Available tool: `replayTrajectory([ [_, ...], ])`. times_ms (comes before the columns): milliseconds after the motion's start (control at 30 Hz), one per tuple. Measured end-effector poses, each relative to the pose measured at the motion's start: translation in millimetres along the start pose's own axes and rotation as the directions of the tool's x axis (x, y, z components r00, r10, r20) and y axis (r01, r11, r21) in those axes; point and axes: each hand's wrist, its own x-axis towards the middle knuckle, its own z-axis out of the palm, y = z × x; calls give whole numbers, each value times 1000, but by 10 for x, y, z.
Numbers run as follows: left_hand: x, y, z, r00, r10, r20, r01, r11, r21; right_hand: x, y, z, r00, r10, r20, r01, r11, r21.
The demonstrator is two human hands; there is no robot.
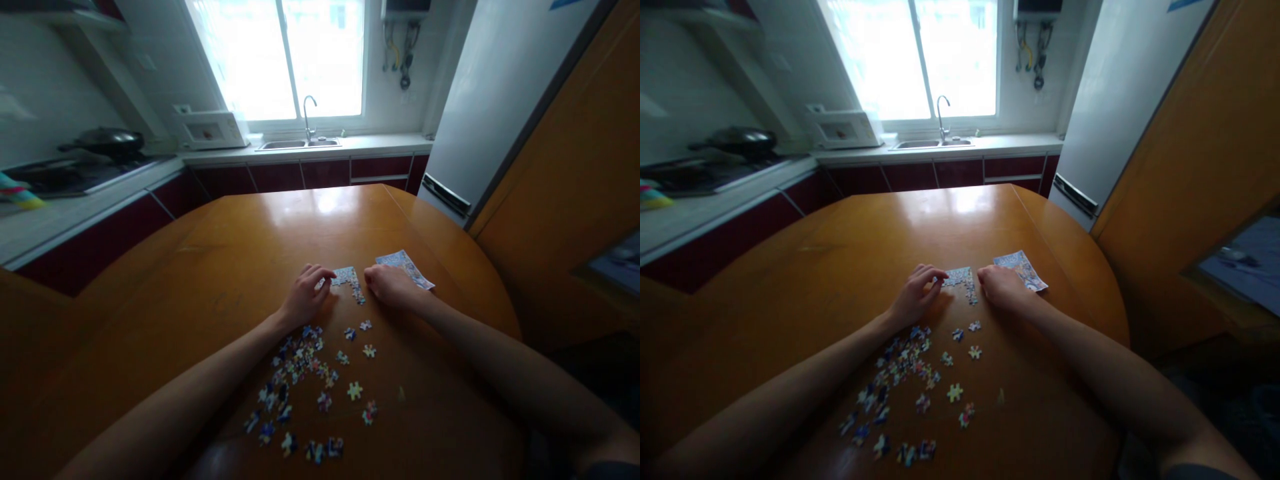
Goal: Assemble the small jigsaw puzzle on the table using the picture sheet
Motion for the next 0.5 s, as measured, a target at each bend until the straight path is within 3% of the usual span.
replayTrajectory([
  [500,-6,-3,9,1000,7,-1,-7,1000,-2,5,5,-24,1000,1,23,-1,1000,2],
])
